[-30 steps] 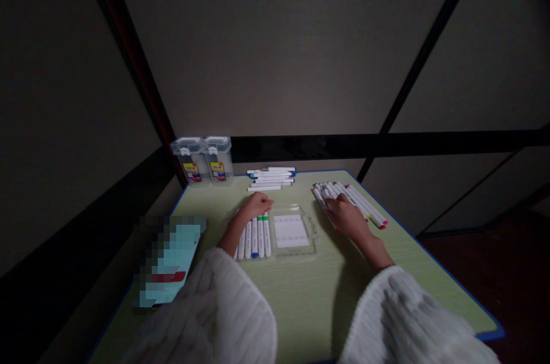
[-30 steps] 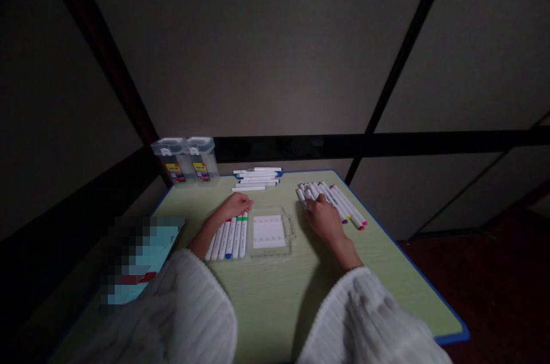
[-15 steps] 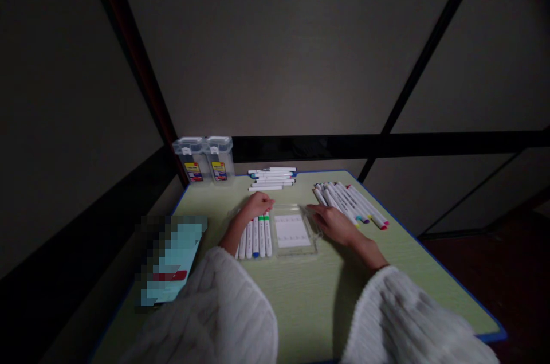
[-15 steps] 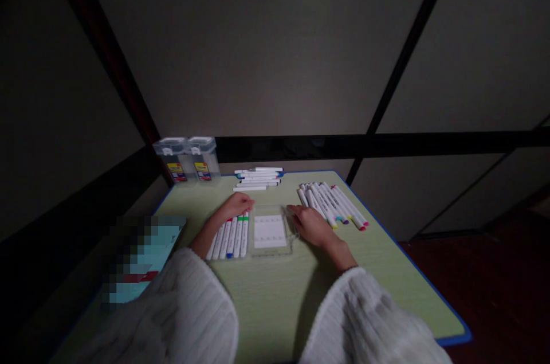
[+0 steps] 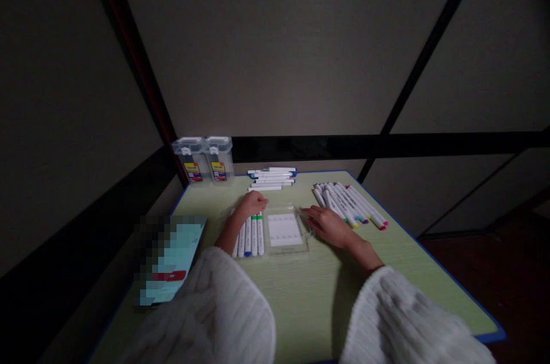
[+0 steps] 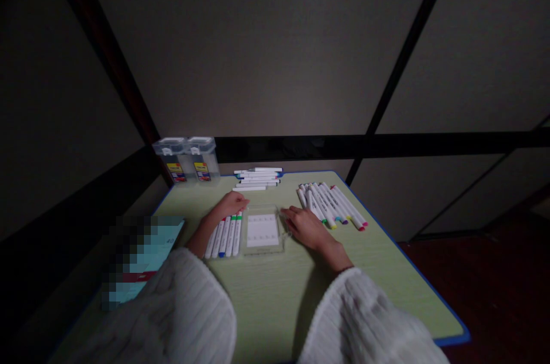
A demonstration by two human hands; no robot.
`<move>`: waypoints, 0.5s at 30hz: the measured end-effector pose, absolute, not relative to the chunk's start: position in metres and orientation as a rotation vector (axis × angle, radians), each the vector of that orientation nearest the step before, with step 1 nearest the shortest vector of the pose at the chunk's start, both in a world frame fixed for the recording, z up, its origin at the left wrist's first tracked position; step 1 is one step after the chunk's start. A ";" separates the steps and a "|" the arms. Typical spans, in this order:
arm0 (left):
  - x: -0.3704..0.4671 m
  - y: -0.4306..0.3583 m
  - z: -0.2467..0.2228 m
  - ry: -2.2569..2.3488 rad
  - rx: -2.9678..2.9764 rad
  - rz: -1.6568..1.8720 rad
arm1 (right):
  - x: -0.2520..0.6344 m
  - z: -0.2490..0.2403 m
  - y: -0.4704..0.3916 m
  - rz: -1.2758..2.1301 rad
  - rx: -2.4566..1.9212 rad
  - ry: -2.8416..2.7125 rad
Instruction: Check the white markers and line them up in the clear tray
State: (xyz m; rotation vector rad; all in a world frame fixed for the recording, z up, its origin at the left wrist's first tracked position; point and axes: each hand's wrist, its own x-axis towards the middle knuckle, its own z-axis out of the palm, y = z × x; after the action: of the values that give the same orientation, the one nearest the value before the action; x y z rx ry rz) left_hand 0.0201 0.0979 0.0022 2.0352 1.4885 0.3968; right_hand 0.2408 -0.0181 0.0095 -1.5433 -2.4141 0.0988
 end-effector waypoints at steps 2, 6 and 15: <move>0.021 0.098 0.002 1.529 2.082 0.456 | 0.241 0.009 -0.018 0.093 -1.538 -2.408; 0.021 0.097 0.002 1.660 2.188 0.645 | 0.243 0.008 -0.017 0.072 -1.549 -2.410; 0.015 0.098 -0.014 1.648 2.435 0.582 | 0.244 0.006 -0.016 0.075 -1.524 -2.418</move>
State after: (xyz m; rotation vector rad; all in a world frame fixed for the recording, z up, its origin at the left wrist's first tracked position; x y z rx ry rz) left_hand 0.0150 0.0979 -0.0135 2.4347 1.6478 0.5823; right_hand 0.2436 -0.0158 0.0062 -1.5243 -2.4179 0.0751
